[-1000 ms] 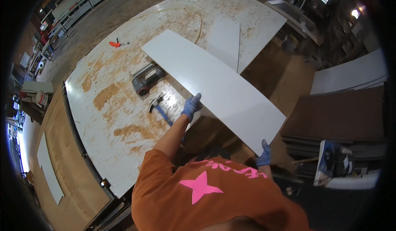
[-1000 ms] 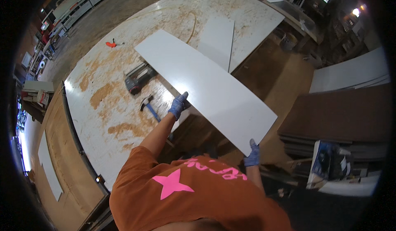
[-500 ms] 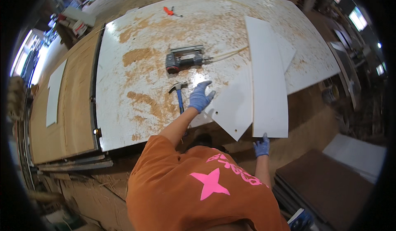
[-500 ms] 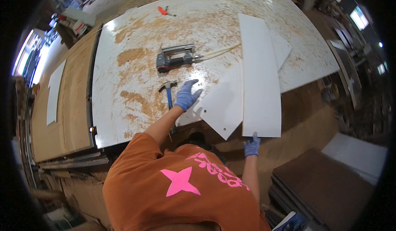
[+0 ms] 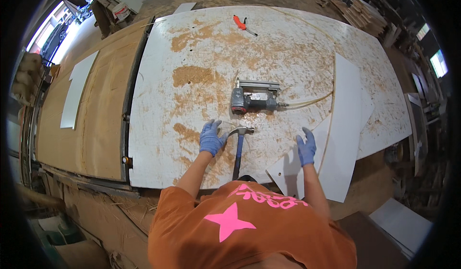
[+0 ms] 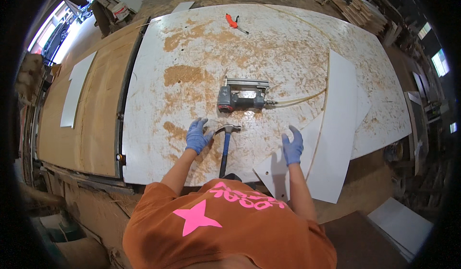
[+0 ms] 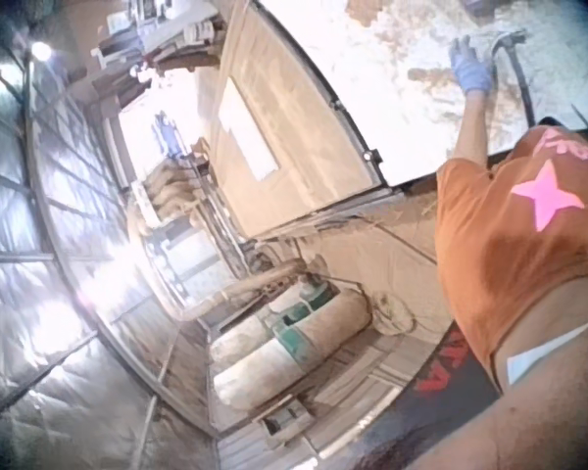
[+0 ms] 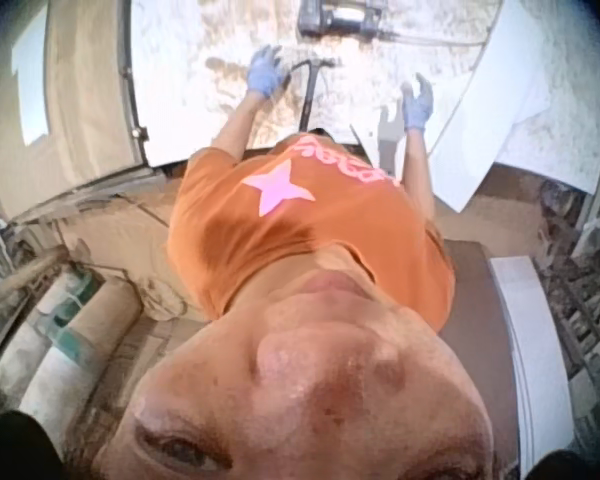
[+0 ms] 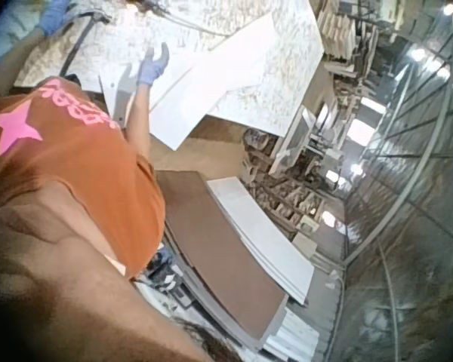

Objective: The person positions white rectangular panels on a CNC machine bed, uses a hammer to tap them into place, and then uses a nail gun to fasten them. They also operate the machine's control panel briefly.

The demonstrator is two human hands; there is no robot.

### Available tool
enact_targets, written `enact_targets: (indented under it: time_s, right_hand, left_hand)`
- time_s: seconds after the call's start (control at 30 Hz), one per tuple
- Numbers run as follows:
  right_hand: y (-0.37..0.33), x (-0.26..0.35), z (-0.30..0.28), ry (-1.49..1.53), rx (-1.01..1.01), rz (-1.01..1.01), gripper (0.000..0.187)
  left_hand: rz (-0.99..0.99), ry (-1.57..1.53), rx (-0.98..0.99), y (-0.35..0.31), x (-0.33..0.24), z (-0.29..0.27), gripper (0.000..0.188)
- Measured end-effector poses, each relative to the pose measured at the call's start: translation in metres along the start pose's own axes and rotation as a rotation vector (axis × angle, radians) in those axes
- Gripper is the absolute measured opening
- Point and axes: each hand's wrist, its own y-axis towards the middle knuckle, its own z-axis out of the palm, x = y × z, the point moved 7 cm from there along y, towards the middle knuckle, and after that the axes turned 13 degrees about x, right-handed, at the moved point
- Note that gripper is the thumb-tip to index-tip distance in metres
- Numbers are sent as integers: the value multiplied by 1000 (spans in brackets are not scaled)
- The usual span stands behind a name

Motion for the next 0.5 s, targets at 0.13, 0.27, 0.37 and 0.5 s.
enact_targets:
  time_s: [0.13,0.27,0.37,0.5]
  right_hand:
    - [76,40,40,-210,205,-46,48]
    - [154,51,69,-319,291,-83,50]
    - [215,69,89,-417,365,-64,51]
    - [304,87,125,-559,394,-80,55]
  left_hand:
    - [-73,-133,-20,4,27,-18,57]
    - [-67,26,-96,20,66,-24,58]
    - [-98,42,-114,31,82,-29,57]
    - [-97,88,-165,46,83,-28,57]
